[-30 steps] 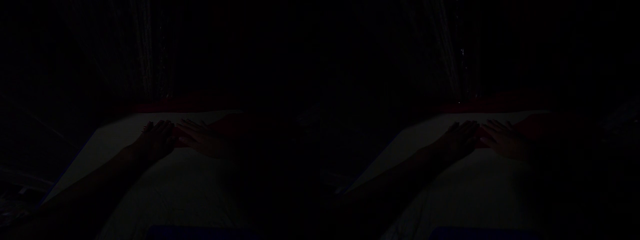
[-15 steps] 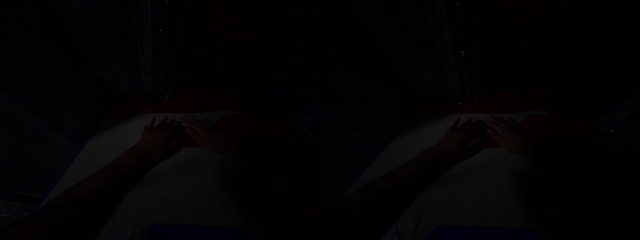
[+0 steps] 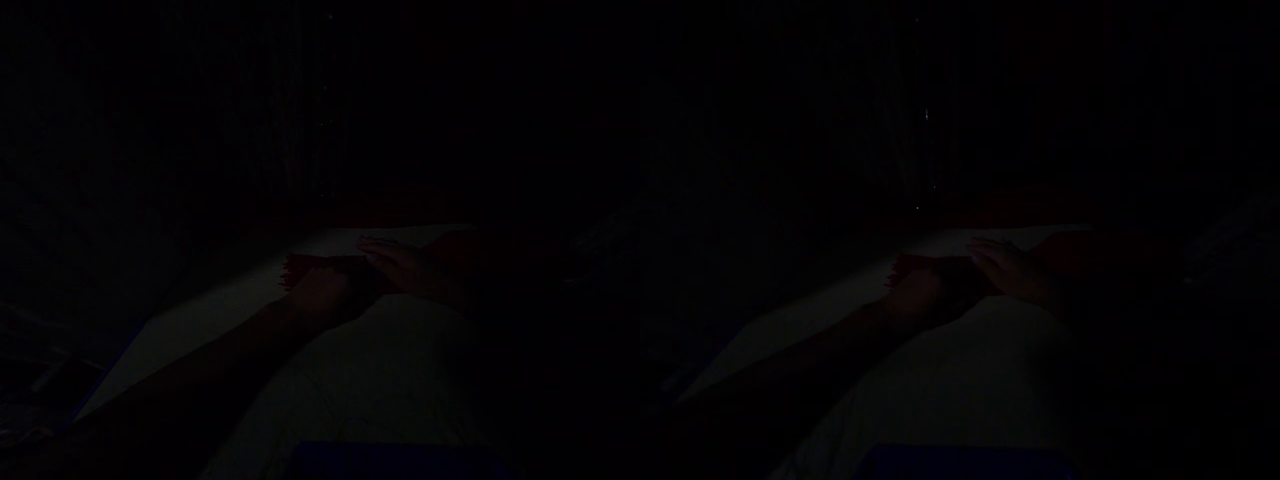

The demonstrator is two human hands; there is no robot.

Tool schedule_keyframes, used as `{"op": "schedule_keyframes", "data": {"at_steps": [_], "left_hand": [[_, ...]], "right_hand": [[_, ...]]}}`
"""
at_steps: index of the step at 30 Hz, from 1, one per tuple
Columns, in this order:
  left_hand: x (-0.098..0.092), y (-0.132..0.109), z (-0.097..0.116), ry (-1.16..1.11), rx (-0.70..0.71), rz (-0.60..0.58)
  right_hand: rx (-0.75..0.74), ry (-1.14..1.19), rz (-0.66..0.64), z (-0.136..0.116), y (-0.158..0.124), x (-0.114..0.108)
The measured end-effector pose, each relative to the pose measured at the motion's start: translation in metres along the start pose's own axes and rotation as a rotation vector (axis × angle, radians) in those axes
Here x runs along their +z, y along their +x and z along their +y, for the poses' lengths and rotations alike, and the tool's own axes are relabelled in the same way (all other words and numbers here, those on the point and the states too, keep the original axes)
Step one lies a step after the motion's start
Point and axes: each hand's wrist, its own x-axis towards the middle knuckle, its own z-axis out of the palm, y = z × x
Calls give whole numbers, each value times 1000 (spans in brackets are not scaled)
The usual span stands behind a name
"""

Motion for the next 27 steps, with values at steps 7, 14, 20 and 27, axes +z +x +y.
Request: {"op": "schedule_keyframes", "data": {"at_steps": [7, 14, 20, 27], "left_hand": [[0, 0, 0, -22, -5, 35], [-5, 0, 1, -73, 11, 56], [0, -2, -1, -8, -67, 20], [-2, -9, -9, -69, -41, -72]], "right_hand": [[-61, 2, 48, 5, -1, -1], [-121, -107, 67, 12, 0, -9], [7, -199, -116, 24, -2, -5], [28, -277, -214, 25, -4, -6]]}}
